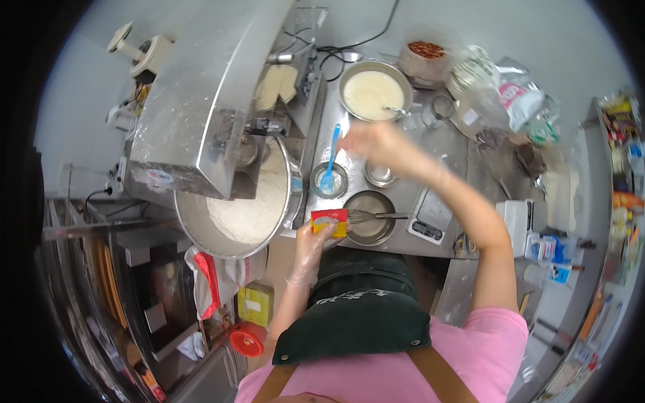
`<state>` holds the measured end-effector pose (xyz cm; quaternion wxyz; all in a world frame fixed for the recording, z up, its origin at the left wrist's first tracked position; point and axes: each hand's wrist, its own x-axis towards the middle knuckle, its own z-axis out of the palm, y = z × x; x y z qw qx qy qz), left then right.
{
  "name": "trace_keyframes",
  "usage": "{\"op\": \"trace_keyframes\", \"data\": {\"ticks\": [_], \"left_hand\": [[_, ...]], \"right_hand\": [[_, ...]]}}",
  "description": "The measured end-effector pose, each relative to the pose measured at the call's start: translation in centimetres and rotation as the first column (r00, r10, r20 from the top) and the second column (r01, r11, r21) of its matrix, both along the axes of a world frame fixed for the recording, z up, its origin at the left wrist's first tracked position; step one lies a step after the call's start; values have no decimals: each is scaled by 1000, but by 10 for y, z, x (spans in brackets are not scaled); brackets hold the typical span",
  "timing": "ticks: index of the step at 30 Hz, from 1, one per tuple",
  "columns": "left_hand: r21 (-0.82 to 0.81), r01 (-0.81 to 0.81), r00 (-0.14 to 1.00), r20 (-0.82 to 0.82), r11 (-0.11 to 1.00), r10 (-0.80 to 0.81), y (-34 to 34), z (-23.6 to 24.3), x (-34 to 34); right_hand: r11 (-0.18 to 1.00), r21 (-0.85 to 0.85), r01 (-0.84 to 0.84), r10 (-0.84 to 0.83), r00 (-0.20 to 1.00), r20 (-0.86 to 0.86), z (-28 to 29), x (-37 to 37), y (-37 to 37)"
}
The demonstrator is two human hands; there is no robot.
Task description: The person mixes a light-colored liquid in a small saucepan with a whisk, then uses shears to open a small yellow packet and pours the contents into the saucepan. After stirring the mixture, the person pours it from the saucepan into a large industrial dough mixer and closes the safety cage.
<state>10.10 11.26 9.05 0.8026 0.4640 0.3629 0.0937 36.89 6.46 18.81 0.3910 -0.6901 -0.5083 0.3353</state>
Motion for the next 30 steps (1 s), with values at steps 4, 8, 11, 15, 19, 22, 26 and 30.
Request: {"op": "trace_keyframes", "data": {"ticks": [4, 8, 11, 15, 19, 22, 26, 30], "left_hand": [[53, 238, 968, 74, 970, -241, -4, 2, 18], [112, 472, 863, 146, 875, -484, -20, 9, 27], [83, 450, 861, 221, 889, -457, -44, 8, 30], [45, 438, 889, 126, 898, -440, -70, -16, 27], [3, 405, 910, 94, 914, -403, -74, -35, 24], [-16, 370, 924, 107, 929, -366, -80, -43, 24], [-17, 268, 959, 100, 963, -265, -99, -47, 25], [-14, 203, 974, 108, 979, -200, -127, -41, 33]], "right_hand": [[995, -28, 93, -87, 983, 162, -13, -87, -72], [901, 134, 412, -429, 893, 138, -39, -124, -114], [742, 317, 591, -664, 714, 223, -56, -157, -131], [662, 426, 617, -740, 627, 243, -76, -172, -161], [251, 172, 953, -967, 255, 0, -129, -140, -241], [-16, 86, 996, -900, -52, 432, -226, -106, -350], [122, -5, 993, -687, 88, 721, -258, -88, -382], [175, -203, 963, -576, 267, 772, -273, -71, -389]]}}
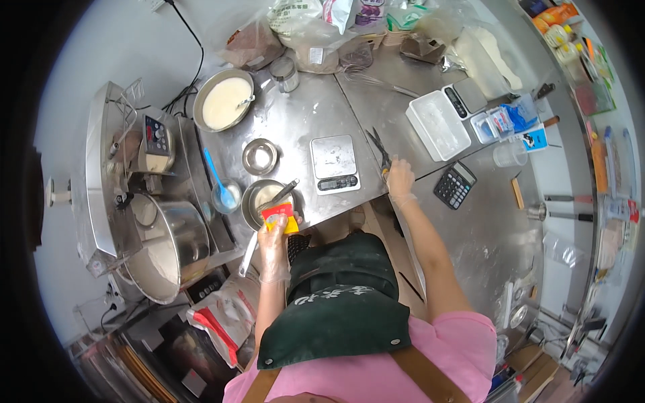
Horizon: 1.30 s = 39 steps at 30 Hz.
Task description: The person mixes a light-colored liquid in a small saucepan with a whisk, then uses shears to open a small yellow packet and pours the contents into the saucepan. After stirring the mixture, the person pours it from the saucepan into a large industrial dough mixer and closes the safety cage.
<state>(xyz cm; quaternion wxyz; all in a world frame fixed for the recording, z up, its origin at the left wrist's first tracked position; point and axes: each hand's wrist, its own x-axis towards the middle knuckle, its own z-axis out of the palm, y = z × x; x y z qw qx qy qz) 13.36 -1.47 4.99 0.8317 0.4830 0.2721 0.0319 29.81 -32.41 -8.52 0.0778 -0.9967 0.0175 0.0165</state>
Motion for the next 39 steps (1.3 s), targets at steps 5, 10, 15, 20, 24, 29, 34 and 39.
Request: {"op": "trace_keyframes", "data": {"ticks": [5, 10, 15, 20, 24, 29, 34, 39], "left_hand": [[38, -80, 993, -83, 996, 83, -32, 0, 9], [-45, -97, 992, -82, 994, 94, -52, -12, 12], [-96, -104, 994, -47, 990, 100, -54, -12, 5], [-36, -50, 999, -18, 998, 49, -40, -2, 1], [9, 15, 1000, -11, 1000, -15, -25, 11, -7], [15, 84, 995, 51, 996, -84, -9, 16, -17], [-34, 96, 994, 52, 995, -94, 2, 9, -23], [-20, 138, 990, 30, 990, -138, 13, 0, -25]], "right_hand": [[994, 74, -84, 89, 994, -57, -13, 13, -20], [623, 744, 239, 258, 836, -485, -18, 36, -81], [604, 796, 47, 617, 605, -503, 137, 9, -7], [626, 703, -337, 765, 437, -472, 196, 1, 35], [613, 629, -479, 790, 378, -483, 205, -2, 61], [582, 614, -534, 807, 283, -519, 211, -8, 94], [556, 624, -549, 823, 257, -507, 212, -14, 114], [540, 630, -558, 834, 251, -492, 212, -16, 124]]}}
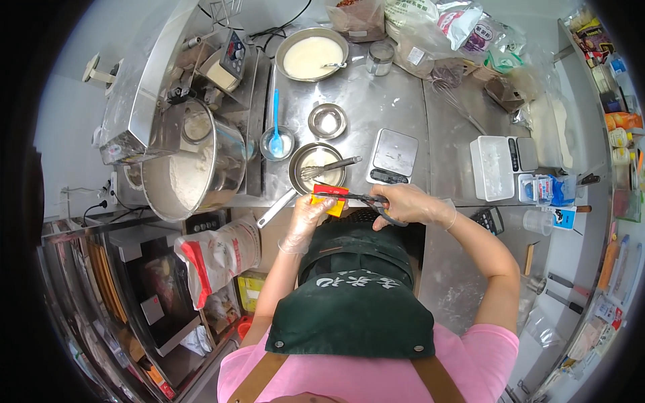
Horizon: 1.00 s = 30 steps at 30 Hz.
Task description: The person mixes a light-colored liquid in a small saucepan with a whisk, then uses shears to open a small yellow packet and pours the contents into the saucepan. After stirring the mixture, the person pours it from the saucepan into a large industrial dough mixer and closes the safety cage.
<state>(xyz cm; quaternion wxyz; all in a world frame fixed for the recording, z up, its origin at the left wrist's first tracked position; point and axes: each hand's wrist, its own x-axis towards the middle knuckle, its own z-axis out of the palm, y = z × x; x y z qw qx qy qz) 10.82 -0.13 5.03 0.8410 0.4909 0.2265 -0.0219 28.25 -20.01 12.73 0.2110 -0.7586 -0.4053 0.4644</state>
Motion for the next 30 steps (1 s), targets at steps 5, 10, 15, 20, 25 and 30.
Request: {"op": "trace_keyframes", "data": {"ticks": [5, 10, 15, 20, 25, 30], "left_hand": [[7, -7, 1000, -6, 1000, 7, 10, -1, 1], [4, -13, 1000, -5, 1000, 13, 19, 4, 3], [45, -40, 999, -27, 998, 41, 24, 6, 2], [45, 26, 998, -58, 999, -23, 30, -8, 1], [24, 11, 998, -60, 1000, -9, 33, -6, 3], [43, 65, 998, -27, 997, -64, 32, -1, 8]], "right_hand": [[997, -72, -34, 37, 999, 29, 5, 1, 13], [999, 41, -24, 21, 996, 89, -13, 4, 17], [996, 72, -47, 38, 993, 115, -17, 5, 24], [989, 124, -82, 63, 986, 153, -18, 3, 35], [988, 103, -111, 87, 974, 210, -22, 8, 36], [991, 83, -102, 83, 974, 209, -13, 7, 44]]}}
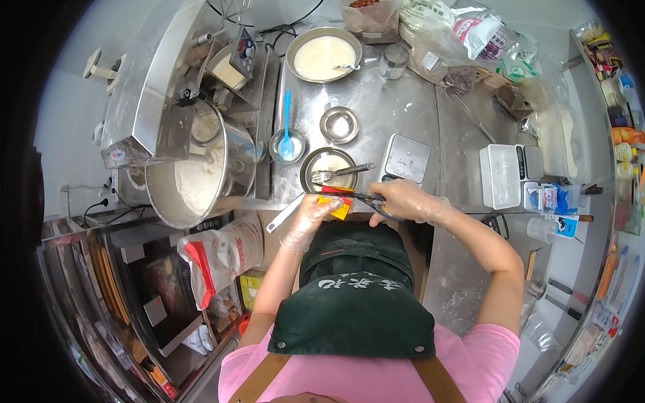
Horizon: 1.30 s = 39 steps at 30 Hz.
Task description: The person mixes a light-colored liquid in a small saucepan with a whisk, then uses shears to open a small yellow packet and pours the contents into the saucepan. After stirring the mixture, the person pours it from the saucepan into a large industrial dough mixer and closes the safety cage.
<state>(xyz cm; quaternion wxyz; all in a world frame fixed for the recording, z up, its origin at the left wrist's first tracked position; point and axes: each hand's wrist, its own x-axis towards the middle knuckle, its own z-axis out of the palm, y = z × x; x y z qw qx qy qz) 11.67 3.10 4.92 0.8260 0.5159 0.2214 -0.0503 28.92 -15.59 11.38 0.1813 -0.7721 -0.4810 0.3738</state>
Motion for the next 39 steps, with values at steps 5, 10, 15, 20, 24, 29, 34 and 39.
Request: {"op": "trace_keyframes", "data": {"ticks": [5, 10, 15, 20, 24, 29, 34, 39], "left_hand": [[-63, -11, 1000, -23, 998, 9, 1, -6, 3], [-67, 0, 1000, -23, 998, -2, -3, -2, 11], [-124, -19, 1000, 10, 992, 20, -2, -15, 16], [-209, -25, 1000, -8, 978, 24, -5, -11, 25], [-299, -32, 999, -1, 954, 33, -13, -10, 29], [-528, 61, 997, 73, 847, -26, -14, -25, 28], [-561, 218, 975, 167, 799, -149, -18, -28, 28], [-567, 358, 926, 316, 742, -205, -16, -28, 22]], "right_hand": [[1000, -13, -12, 12, 1000, 24, -5, 3, 0], [998, -48, 33, -32, 999, 20, -4, 5, -4], [956, 74, 282, -288, 955, 78, -26, 9, -52], [509, 128, 851, -809, 421, 411, -139, 44, -170], [448, 217, 867, -812, 293, 505, -184, 48, -204], [749, 399, 529, -624, 359, 694, -141, 48, -156], [726, 688, -18, -158, 969, 192, 10, 14, -2], [652, 703, -285, 190, 959, 213, 25, 8, 34]]}}
